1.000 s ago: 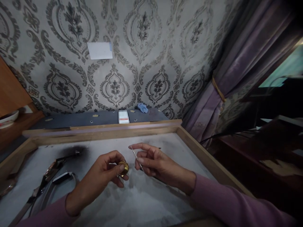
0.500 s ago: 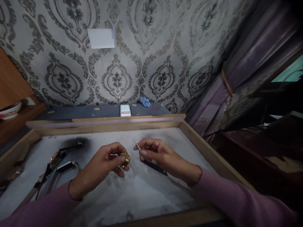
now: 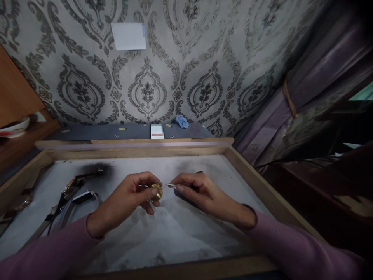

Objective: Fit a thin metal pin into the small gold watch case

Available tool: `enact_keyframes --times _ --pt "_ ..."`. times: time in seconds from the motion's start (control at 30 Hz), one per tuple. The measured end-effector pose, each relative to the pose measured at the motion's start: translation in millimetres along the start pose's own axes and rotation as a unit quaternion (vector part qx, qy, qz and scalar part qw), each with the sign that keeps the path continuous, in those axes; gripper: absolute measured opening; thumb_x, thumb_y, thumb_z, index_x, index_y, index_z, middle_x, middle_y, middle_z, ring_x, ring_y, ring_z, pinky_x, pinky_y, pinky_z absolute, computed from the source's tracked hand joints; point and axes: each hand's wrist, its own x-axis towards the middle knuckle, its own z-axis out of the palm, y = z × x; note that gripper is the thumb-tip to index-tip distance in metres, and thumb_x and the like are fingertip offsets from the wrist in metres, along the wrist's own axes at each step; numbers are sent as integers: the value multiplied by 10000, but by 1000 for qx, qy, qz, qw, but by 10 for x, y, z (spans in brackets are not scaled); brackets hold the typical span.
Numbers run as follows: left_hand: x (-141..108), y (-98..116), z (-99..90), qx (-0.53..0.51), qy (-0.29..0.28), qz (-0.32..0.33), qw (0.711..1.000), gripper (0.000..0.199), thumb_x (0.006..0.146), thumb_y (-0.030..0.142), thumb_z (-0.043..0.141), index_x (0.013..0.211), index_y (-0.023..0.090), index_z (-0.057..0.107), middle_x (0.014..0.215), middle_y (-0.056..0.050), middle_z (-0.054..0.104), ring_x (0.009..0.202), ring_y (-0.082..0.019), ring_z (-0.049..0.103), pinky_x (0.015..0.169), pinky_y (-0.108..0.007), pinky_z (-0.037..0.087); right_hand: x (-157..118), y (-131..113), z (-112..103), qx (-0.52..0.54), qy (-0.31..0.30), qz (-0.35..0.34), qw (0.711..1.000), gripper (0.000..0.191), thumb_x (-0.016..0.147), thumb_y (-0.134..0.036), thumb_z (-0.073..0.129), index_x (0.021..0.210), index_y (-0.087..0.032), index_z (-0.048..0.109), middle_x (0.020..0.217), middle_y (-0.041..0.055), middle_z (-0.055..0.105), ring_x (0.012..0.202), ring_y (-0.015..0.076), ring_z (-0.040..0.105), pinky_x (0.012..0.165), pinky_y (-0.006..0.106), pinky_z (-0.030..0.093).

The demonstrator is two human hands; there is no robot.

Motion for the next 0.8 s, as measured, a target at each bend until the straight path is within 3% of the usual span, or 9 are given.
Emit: enact_keyframes --times 0.3,0.8 --pt "-2 28 22 10 0 -2 1000 176 809 303 642 866 139 617 743 0 572 674 -125 612 535 -214 508 14 -15 -8 -50 -2 -33 998 288 955 -336 484 928 -121 674 687 8 567 605 106 446 528 215 348" --pt "2 39 33 20 -2 -6 1000 173 804 309 644 837 141 626 723 2 571 658 -115 597 522 -203 505 15 -25 -13 -47 -17 -14 999 307 960 -349 479 915 -123 683 651 -2 536 575 98 427 503 208 333"
